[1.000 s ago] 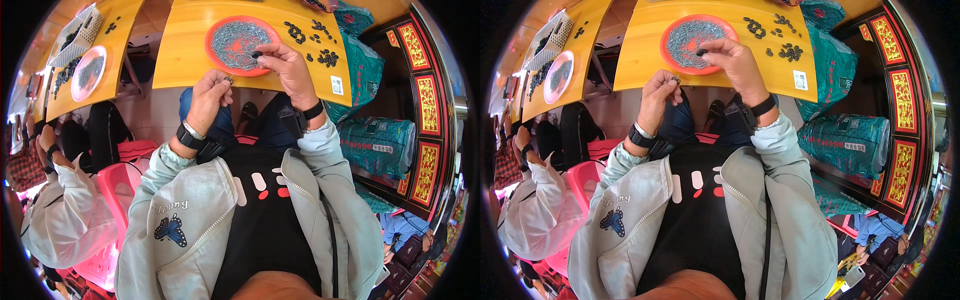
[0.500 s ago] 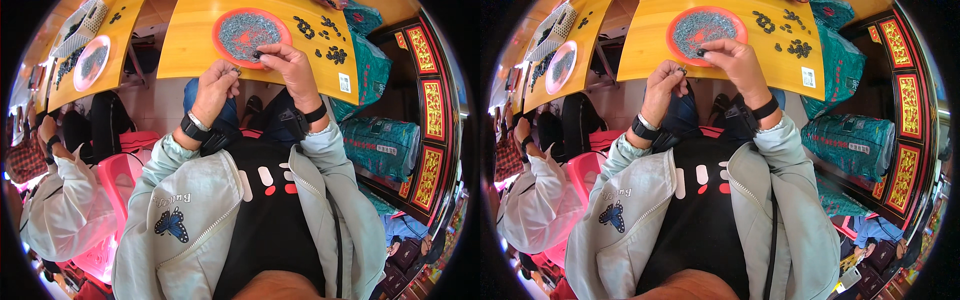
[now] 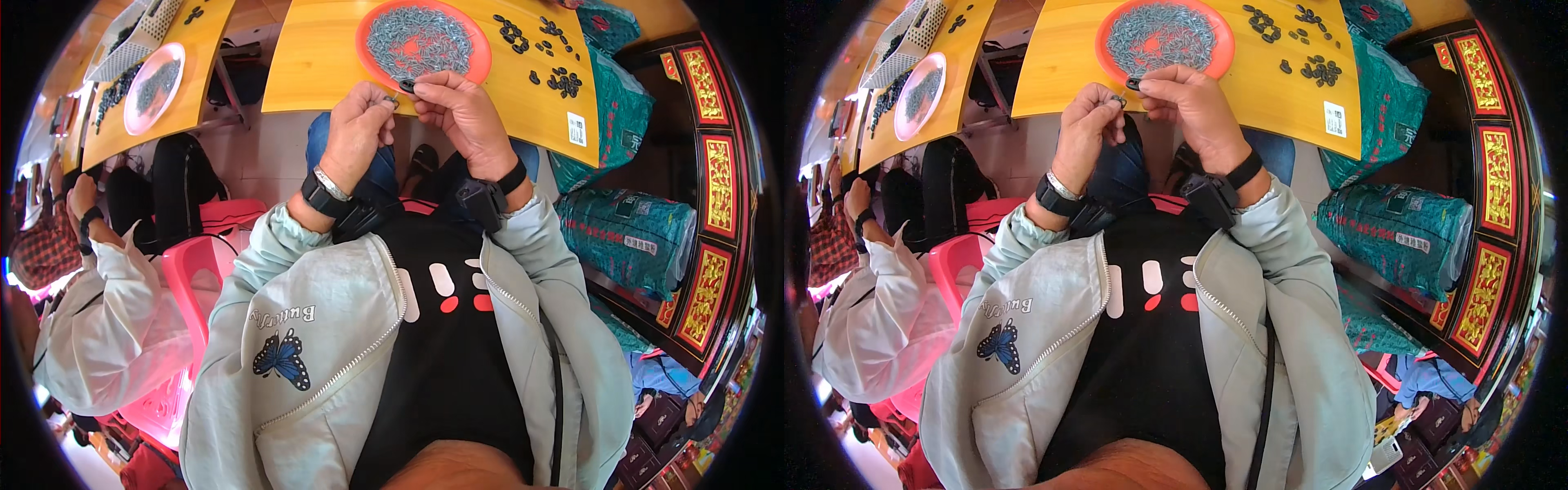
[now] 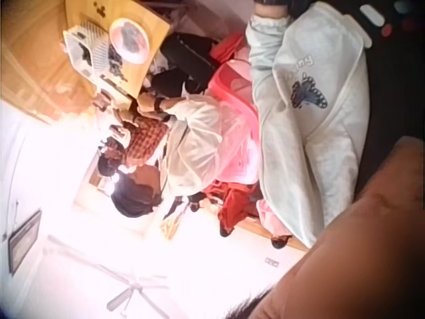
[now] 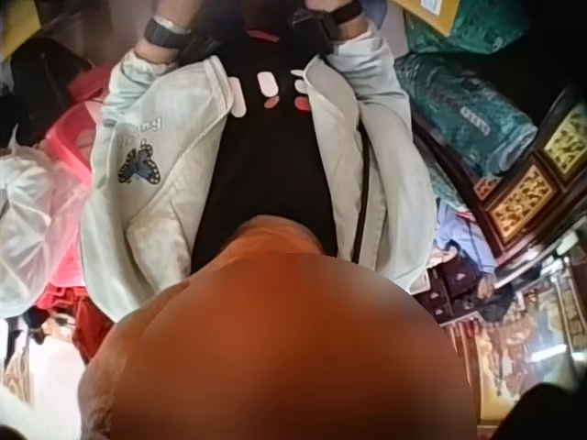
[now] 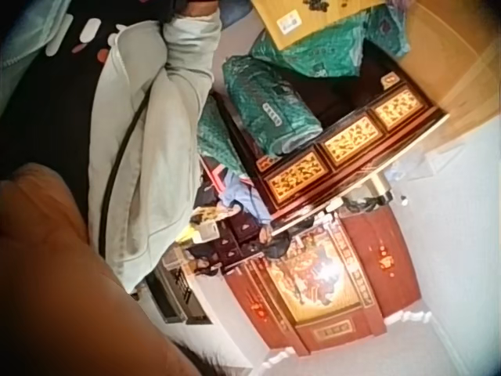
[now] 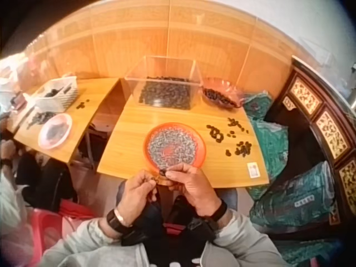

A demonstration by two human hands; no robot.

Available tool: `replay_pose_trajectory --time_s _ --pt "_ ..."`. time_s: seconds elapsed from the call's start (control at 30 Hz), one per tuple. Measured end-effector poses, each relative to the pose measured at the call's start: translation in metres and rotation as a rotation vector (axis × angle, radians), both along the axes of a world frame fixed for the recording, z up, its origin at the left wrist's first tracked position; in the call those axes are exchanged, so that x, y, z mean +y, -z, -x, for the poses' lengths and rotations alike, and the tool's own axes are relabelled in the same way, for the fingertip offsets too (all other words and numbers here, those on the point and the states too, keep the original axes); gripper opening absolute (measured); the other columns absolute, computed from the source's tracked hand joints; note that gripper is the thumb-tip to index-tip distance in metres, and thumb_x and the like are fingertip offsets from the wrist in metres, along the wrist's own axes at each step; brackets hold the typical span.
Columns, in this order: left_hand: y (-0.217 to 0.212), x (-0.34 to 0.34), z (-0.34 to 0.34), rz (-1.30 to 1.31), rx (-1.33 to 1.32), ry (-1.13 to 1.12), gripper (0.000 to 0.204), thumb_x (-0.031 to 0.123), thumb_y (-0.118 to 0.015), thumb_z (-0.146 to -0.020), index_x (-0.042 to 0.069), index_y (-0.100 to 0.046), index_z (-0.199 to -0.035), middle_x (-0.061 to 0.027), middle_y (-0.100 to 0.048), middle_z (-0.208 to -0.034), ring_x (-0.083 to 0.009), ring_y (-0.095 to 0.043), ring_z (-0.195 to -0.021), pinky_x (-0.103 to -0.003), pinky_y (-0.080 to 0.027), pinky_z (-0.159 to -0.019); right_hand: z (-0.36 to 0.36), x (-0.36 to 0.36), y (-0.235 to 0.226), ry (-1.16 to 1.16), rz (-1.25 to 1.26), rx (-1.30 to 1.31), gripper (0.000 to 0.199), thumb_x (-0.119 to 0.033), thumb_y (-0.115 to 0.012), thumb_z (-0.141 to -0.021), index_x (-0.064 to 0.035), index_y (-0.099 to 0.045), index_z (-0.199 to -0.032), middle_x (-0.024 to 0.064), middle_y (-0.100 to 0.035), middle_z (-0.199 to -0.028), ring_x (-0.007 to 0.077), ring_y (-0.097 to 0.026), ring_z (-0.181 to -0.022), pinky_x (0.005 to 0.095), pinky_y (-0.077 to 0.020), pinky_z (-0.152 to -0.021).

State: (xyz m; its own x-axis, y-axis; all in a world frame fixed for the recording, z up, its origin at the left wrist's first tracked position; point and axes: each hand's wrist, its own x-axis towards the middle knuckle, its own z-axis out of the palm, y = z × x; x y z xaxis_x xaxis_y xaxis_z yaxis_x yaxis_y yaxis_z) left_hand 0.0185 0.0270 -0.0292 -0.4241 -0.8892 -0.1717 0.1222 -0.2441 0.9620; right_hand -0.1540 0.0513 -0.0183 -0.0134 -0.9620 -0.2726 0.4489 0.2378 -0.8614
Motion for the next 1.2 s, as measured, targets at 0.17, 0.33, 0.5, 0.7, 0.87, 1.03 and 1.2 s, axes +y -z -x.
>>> replay_pose_trajectory --time_s 0.17,0.33,0.5,0.7,0.87,1.03,1.2 --pt "-0.003 0.001 0.002 -0.055 -0.001 -0.003 0.009 0.012 -0.048 -0.089 0.007 -0.05 -0.082 -0.0016 -0.055 -0.067 -0.0093 -0.051 -0.052 -0.019 -0.038 -0.05 0.002 -0.003 0.012 -0.035 -0.016 -0.135 0.011 -0.011 -0.062 -0.083 -0.0039 -0.062 -0.091 0.0036 -0.063 -0.08 0.0112 -0.061 -0.071 0.0248 -0.0501 -0.065" --pt "-0.002 0.002 0.003 -0.05 0.042 -0.001 0.01 0.012 -0.048 -0.089 0.006 -0.05 -0.081 -0.0018 -0.055 -0.067 -0.0096 -0.05 -0.052 -0.02 -0.038 -0.049 -0.001 -0.003 0.015 -0.072 -0.066 -0.302 0.01 -0.011 -0.061 -0.084 -0.0036 -0.061 -0.091 0.0042 -0.064 -0.081 0.012 -0.061 -0.071 0.0258 -0.0508 -0.066" --pt "-0.002 0.004 0.006 -0.053 0.064 -0.04 0.009 0.011 -0.05 -0.086 0.004 -0.051 -0.08 -0.0021 -0.052 -0.063 -0.0093 -0.048 -0.047 -0.021 -0.036 -0.044 -0.005 -0.001 0.013 -0.036 -0.017 -0.227 0.01 -0.01 -0.062 -0.083 -0.0028 -0.06 -0.09 0.0049 -0.063 -0.08 0.012 -0.06 -0.071 0.0257 -0.0506 -0.066" --pt "-0.002 0.004 0.007 -0.052 0.066 -0.042 0.009 0.011 -0.051 -0.086 0.004 -0.051 -0.081 -0.0022 -0.052 -0.063 -0.0093 -0.048 -0.047 -0.021 -0.036 -0.044 -0.009 0.005 0.007 0.002 0.132 -0.033 0.012 -0.008 -0.062 -0.084 -0.0037 -0.06 -0.094 0.0043 -0.064 -0.082 0.0113 -0.061 -0.074 0.0238 -0.0502 -0.069" --pt "-0.004 0.005 0.006 -0.039 0.043 -0.042 0.009 0.011 -0.051 -0.086 0.004 -0.051 -0.08 -0.0019 -0.052 -0.063 -0.0091 -0.048 -0.048 -0.021 -0.036 -0.044 -0.012 0.006 0.005 0.033 0.187 0.134 0.012 -0.007 -0.063 -0.083 -0.0033 -0.061 -0.093 0.0037 -0.063 -0.081 0.0101 -0.06 -0.073 0.0219 -0.0486 -0.069" --pt "-0.003 0.004 0.005 -0.055 0.022 -0.032 0.009 0.012 -0.049 -0.088 0.006 -0.051 -0.082 -0.0017 -0.055 -0.066 -0.0093 -0.05 -0.05 -0.019 -0.038 -0.048 -0.017 0.008 0.0 0.048 0.244 0.262 0.016 -0.005 -0.062 -0.081 0.0001 -0.063 -0.096 0.0031 -0.064 -0.081 0.0068 -0.058 -0.073 0.0194 -0.0462 -0.066" --pt "-0.005 0.003 0.004 -0.062 0.038 -0.032 0.009 0.012 -0.049 -0.088 0.006 -0.05 -0.082 -0.0022 -0.055 -0.066 -0.0095 -0.05 -0.05 -0.019 -0.038 -0.048 -0.019 0.007 0.003 0.052 0.278 0.336 0.016 -0.005 -0.063 -0.081 0.0001 -0.064 -0.096 0.0029 -0.065 -0.083 0.0067 -0.059 -0.074 0.0192 -0.0467 -0.066"
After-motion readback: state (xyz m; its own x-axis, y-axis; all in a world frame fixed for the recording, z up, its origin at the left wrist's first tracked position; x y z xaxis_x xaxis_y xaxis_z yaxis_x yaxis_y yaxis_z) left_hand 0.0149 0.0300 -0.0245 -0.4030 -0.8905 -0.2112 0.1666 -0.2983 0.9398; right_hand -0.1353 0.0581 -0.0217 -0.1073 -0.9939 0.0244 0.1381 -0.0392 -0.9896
